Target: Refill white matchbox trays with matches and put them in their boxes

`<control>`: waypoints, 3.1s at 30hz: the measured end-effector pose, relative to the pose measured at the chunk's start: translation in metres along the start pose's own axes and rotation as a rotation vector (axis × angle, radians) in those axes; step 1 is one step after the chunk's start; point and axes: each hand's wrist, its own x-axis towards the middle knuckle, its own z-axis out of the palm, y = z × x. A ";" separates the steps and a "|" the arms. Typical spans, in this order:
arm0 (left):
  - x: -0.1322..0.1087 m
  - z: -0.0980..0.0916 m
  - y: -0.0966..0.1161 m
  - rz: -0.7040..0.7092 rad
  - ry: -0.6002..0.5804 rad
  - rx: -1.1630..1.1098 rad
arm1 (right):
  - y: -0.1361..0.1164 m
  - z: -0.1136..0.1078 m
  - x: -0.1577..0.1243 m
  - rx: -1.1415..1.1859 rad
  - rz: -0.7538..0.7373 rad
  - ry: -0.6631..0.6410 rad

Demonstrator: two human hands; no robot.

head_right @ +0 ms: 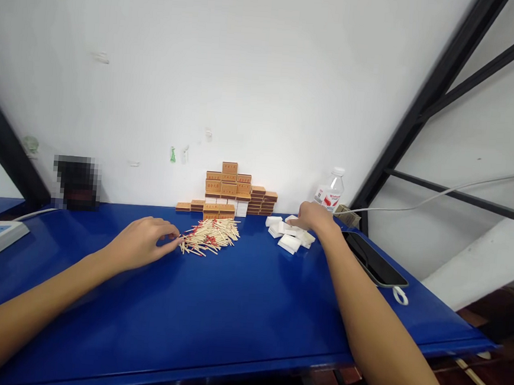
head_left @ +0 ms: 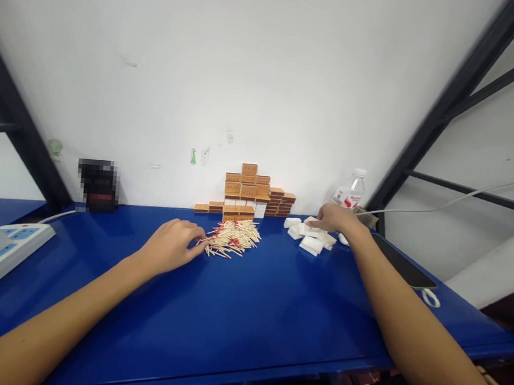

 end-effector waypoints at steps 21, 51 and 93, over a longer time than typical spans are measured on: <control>-0.012 -0.002 0.048 0.091 -0.128 -0.296 | -0.128 0.031 -0.092 0.523 -0.889 0.128; -0.009 0.011 0.045 0.094 -0.080 -0.332 | -0.143 0.026 -0.127 0.498 -1.108 0.028; -0.010 0.010 0.044 0.148 -0.082 -0.337 | -0.134 0.053 -0.086 0.337 -0.948 0.210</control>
